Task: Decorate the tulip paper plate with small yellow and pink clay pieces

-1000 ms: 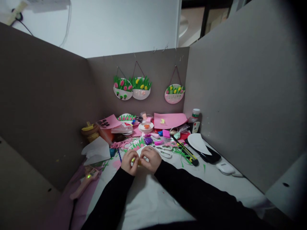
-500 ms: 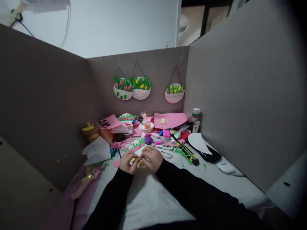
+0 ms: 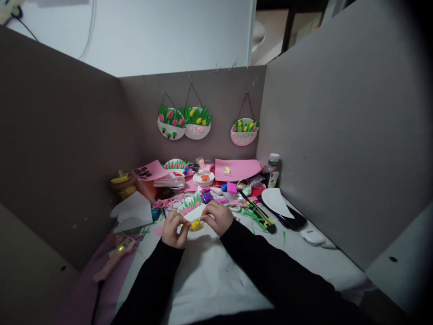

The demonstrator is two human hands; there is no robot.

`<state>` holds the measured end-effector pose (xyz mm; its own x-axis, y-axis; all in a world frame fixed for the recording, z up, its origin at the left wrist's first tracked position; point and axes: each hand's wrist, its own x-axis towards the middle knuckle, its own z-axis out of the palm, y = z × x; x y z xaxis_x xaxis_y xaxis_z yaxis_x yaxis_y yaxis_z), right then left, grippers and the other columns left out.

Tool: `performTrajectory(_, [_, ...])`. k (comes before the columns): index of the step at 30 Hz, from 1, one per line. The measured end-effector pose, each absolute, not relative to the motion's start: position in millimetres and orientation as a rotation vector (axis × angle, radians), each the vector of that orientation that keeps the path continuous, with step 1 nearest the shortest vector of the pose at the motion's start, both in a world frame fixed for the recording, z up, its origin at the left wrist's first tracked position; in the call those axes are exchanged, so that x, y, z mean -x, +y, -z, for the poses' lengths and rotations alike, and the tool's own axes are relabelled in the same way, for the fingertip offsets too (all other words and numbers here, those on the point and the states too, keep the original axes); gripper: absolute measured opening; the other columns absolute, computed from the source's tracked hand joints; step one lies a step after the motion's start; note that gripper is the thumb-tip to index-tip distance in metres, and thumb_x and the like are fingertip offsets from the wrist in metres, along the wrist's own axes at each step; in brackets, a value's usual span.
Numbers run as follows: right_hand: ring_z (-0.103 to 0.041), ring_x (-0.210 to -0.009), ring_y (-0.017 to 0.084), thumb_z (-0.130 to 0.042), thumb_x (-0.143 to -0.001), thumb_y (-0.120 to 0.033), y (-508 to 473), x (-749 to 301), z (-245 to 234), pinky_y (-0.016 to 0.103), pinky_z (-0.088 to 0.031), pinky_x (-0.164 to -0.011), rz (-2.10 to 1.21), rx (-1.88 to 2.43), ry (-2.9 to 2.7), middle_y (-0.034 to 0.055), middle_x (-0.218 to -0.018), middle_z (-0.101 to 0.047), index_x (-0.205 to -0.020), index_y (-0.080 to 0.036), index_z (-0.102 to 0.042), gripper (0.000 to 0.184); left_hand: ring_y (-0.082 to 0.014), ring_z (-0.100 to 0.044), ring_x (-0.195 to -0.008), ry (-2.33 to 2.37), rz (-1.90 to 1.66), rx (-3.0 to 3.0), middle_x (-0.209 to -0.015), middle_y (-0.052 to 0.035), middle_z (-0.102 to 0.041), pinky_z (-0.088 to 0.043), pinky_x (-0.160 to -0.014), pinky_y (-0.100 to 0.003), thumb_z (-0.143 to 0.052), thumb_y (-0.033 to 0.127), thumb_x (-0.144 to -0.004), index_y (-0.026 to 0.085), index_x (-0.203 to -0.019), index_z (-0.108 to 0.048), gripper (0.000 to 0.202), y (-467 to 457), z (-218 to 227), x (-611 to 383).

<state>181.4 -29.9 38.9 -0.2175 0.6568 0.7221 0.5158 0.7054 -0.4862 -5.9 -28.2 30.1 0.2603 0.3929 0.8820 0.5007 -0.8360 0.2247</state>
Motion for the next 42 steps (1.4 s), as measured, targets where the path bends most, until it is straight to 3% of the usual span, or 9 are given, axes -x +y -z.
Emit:
performTrajectory(4, [-0.051, -0.061, 0.014, -0.063, -0.07, -0.023, -18, -195, -39, 0.028, -0.041, -0.059, -0.394, 0.952, -1.667, -0.0005, -0.063, -0.055, -0.063, -0.02, -0.055, 0.011, -0.0146, -0.053, -0.071, -0.828, 1.676, 2.374, -0.071, -0.0023, -0.054, -0.045, -0.064, -0.028, -0.054, 0.009, -0.073, 0.017, -0.075, -0.053, 0.008, -25, -26, 8])
performTrajectory(7, [-0.05, -0.051, 0.011, -0.051, -0.079, -0.03, 4, -226, -41, 0.024, -0.042, -0.049, -0.454, 1.066, -1.377, -0.0013, -0.058, -0.054, -0.072, -0.02, -0.052, 0.012, -0.0167, -0.056, -0.078, -0.961, 1.768, 2.247, -0.077, -0.0047, -0.059, -0.046, -0.069, -0.031, -0.051, 0.014, -0.077, 0.017, -0.079, -0.055, 0.006, -20, -21, 11])
performTrajectory(16, [-0.052, -0.046, 0.011, -0.053, -0.069, -0.035, 54, -329, -34, 0.024, -0.046, -0.046, -0.4, 1.382, -0.851, -0.0063, -0.051, -0.048, -0.074, -0.02, -0.04, 0.02, -0.0155, -0.055, -0.075, -1.181, 1.925, 2.182, -0.077, -0.0053, -0.06, -0.043, -0.058, -0.025, -0.048, 0.019, -0.078, 0.017, -0.076, -0.057, 0.009, -23, -19, 5])
performTrajectory(21, [-0.055, -0.056, 0.017, -0.067, -0.052, -0.021, 53, -346, -26, 0.032, -0.046, -0.061, -0.319, 1.642, -0.918, -0.0034, -0.049, -0.049, -0.062, -0.019, -0.047, 0.022, -0.0136, -0.055, -0.067, -1.491, 2.024, 2.073, -0.08, -0.0047, -0.06, -0.044, -0.056, -0.025, -0.051, 0.025, -0.076, 0.016, -0.081, -0.059, 0.013, -19, -22, 7])
performTrajectory(24, [-0.057, -0.067, 0.02, -0.067, -0.054, -0.024, 53, -336, -25, 0.034, -0.044, -0.071, -0.255, 1.716, -1.021, 0.0016, -0.061, -0.057, -0.067, -0.018, -0.054, 0.02, -0.0134, -0.057, -0.065, -1.736, 2.039, 2.121, -0.088, -0.0063, -0.061, -0.044, -0.052, -0.024, -0.052, 0.028, -0.075, 0.015, -0.094, -0.058, 0.023, -13, -34, 2])
performTrajectory(28, [-0.058, -0.071, 0.019, -0.058, -0.066, -0.038, 52, -304, -35, 0.029, -0.042, -0.066, -0.163, 1.785, -1.451, 0.0045, -0.076, -0.063, -0.082, -0.017, -0.06, 0.026, -0.0158, -0.057, -0.076, -1.633, 1.636, 2.468, -0.075, -0.0048, -0.063, -0.043, -0.062, -0.025, -0.047, 0.032, -0.079, 0.016, -0.059, -0.06, 0.029, -3, -60, -11])
performTrajectory(34, [-0.055, -0.058, 0.015, -0.059, -0.069, -0.038, 44, -263, -52, 0.023, -0.035, -0.052, -0.307, 1.874, -2.05, 0.0019, -0.065, -0.063, -0.079, -0.018, -0.063, 0.022, -0.0173, -0.055, -0.074, -1.602, 1.0, 2.83, -0.075, -0.0069, -0.06, -0.041, -0.07, -0.03, -0.042, 0.038, -0.081, 0.016, -0.067, -0.061, 0.033, 8, -62, -19])
performTrajectory(38, [-0.054, -0.058, 0.014, -0.055, -0.072, -0.033, 21, -253, -37, 0.023, -0.037, -0.053, -0.323, 1.8, -1.972, 0.0018, -0.066, -0.063, -0.075, -0.019, -0.063, 0.017, -0.0148, -0.05, -0.065, -1.646, 1.037, 2.77, -0.069, -0.0047, -0.053, -0.039, -0.062, -0.027, -0.044, 0.035, -0.081, 0.016, -0.062, -0.053, 0.028, 6, -50, -7])
performTrajectory(42, [-0.054, -0.056, 0.013, -0.047, -0.078, -0.034, 2, -244, -16, 0.023, -0.04, -0.053, -0.53, 1.674, -1.843, 0.002, -0.064, -0.063, -0.075, -0.017, -0.062, 0.023, -0.011, -0.042, -0.056, -1.568, 1.395, 2.663, -0.057, 0.0002, -0.042, -0.034, -0.053, -0.025, -0.047, 0.023, -0.08, 0.017, -0.054, -0.042, 0.027, -3, -44, 7])
